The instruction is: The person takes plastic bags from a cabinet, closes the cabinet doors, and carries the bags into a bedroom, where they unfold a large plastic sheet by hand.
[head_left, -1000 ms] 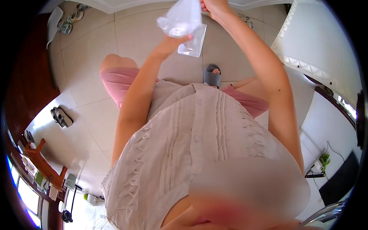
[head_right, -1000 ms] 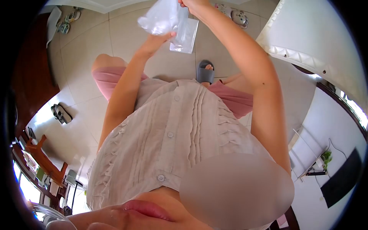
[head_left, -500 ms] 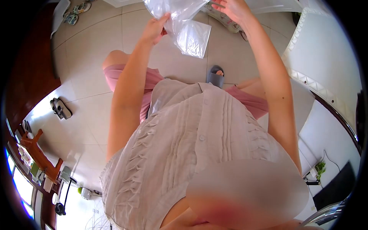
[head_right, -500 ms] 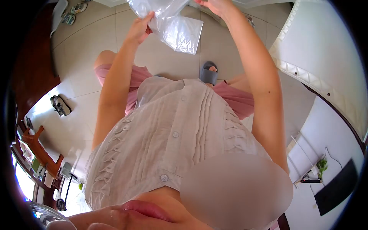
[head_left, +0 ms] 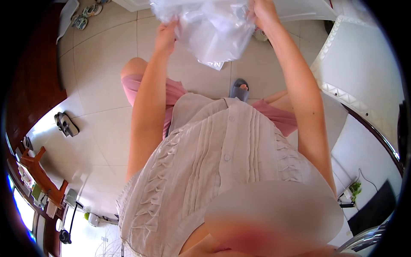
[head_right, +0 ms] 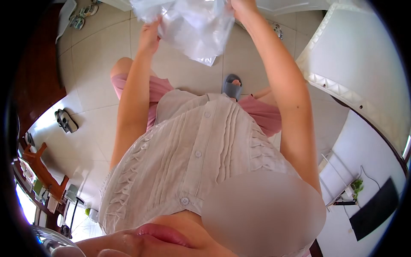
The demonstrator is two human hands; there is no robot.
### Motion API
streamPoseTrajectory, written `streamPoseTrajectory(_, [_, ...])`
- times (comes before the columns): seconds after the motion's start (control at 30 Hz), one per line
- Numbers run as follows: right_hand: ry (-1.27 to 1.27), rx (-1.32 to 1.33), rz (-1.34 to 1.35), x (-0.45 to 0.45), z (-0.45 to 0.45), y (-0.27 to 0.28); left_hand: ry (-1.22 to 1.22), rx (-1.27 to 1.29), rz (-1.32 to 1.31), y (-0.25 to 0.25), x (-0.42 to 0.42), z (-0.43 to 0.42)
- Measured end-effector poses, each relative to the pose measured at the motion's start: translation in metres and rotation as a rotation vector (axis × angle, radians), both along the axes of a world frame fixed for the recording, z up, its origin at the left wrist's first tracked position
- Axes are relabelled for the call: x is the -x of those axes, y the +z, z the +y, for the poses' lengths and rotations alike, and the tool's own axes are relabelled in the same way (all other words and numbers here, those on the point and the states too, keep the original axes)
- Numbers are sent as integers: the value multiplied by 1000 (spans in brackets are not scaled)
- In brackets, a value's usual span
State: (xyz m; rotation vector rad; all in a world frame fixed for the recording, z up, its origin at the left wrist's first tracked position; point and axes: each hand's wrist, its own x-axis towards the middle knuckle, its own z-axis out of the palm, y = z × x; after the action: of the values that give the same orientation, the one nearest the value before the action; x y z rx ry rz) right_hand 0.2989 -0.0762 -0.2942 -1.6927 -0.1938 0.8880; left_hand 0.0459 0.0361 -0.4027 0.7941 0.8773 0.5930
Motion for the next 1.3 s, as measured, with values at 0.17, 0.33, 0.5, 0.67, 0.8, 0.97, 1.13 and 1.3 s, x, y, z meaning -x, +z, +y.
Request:
streamPoseTrajectory(0.17, [224, 166, -374, -1, 9, 30, 38, -276, 121, -5, 11, 44])
streamPoseTrajectory(0.33, [665, 205, -152, 19, -1, 79, -110, -317, 340, -34, 5, 84])
streamPoseTrajectory(0.5, [623, 131, -92, 33, -8, 85, 183, -723, 379, 13, -3, 41])
streamPoseTrajectory(0.67, [490, 49, 42, 32, -7, 83, 340, 188, -130, 93, 22, -31])
streamPoseTrajectory(0.8, [715, 13, -45, 62, -12, 102, 71, -89, -46, 129, 15, -39])
streamPoseTrajectory(0.97, [430, -107, 32, 48, -31, 111, -26, -207, 175, 129, 47, -26])
streamPoseTrajectory(1.13, [-41, -283, -14, 29, -54, 128, 201, -237, 239, 171, 89, -76])
streamPoseTrajectory(1.3, [-121, -385, -232, 49, -52, 161, 232, -476, 259, 191, 121, -91])
